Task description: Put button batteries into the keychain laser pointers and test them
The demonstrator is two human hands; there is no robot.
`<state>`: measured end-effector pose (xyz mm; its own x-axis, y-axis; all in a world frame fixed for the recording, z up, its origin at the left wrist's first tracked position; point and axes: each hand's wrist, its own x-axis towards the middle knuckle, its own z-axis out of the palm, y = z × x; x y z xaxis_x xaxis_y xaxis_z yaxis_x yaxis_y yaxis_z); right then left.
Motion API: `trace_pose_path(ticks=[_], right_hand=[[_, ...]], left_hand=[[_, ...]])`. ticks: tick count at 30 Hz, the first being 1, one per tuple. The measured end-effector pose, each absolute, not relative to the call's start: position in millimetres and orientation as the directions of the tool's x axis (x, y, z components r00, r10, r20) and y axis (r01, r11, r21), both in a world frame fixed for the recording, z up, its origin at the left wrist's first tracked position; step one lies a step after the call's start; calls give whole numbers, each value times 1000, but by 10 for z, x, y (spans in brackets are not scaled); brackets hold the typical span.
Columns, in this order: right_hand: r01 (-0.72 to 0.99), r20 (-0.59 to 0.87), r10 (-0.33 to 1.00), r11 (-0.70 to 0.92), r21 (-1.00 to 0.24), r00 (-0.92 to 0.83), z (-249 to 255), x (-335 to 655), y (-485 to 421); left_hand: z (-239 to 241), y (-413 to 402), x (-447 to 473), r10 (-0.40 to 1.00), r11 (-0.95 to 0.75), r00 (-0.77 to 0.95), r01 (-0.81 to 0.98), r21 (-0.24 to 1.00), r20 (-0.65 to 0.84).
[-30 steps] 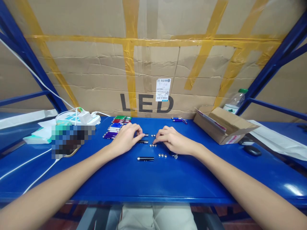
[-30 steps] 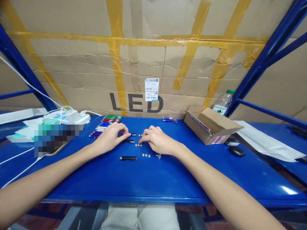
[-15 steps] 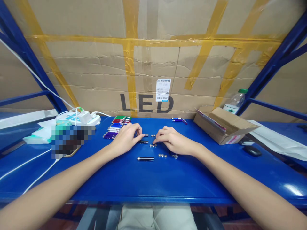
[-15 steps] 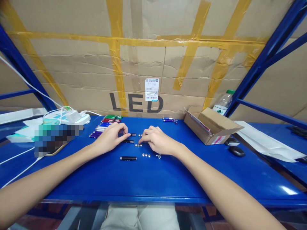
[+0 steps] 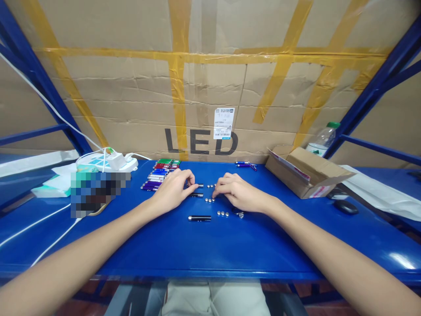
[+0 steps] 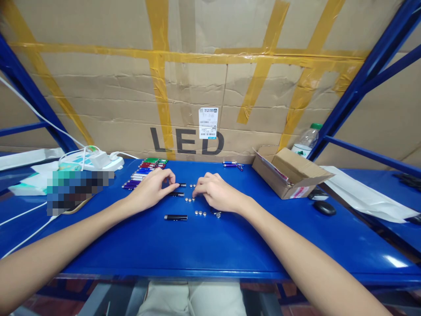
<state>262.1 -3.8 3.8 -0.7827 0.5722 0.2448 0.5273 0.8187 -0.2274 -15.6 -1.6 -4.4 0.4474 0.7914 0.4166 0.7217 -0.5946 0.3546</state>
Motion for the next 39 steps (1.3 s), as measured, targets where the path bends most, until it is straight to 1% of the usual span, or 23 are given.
trace_pose_path(ticks=[15, 18, 21, 27, 33, 37, 39], right_hand=[[545, 235, 587, 809, -223, -775, 60, 2626, -54], [583, 273, 609, 793, -177, -745, 66, 2637, -38], [646, 350, 645, 752, -133, -679, 60, 2656, 1], [742, 485, 708, 650, -162, -514, 39, 2688, 68], [768, 514, 721, 618, -170, -466, 39, 2689, 75], [773, 510, 732, 606, -185, -452, 40, 2686, 75], [781, 510, 736, 598, -182, -445, 42, 2686, 76]], left_hand=[[-55, -13, -155, 788, -598, 451, 720, 352, 419], [-48, -19, -151, 787, -601, 455, 719, 349, 417], [-31, -32, -144, 777, -615, 466, 704, 355, 424], [-5, -58, -139, 770, -625, 466, 687, 371, 436], [-14, -53, -144, 756, -636, 461, 685, 355, 466], [30, -70, -129, 702, -684, 497, 669, 290, 510], [64, -92, -120, 675, -713, 509, 636, 294, 535]])
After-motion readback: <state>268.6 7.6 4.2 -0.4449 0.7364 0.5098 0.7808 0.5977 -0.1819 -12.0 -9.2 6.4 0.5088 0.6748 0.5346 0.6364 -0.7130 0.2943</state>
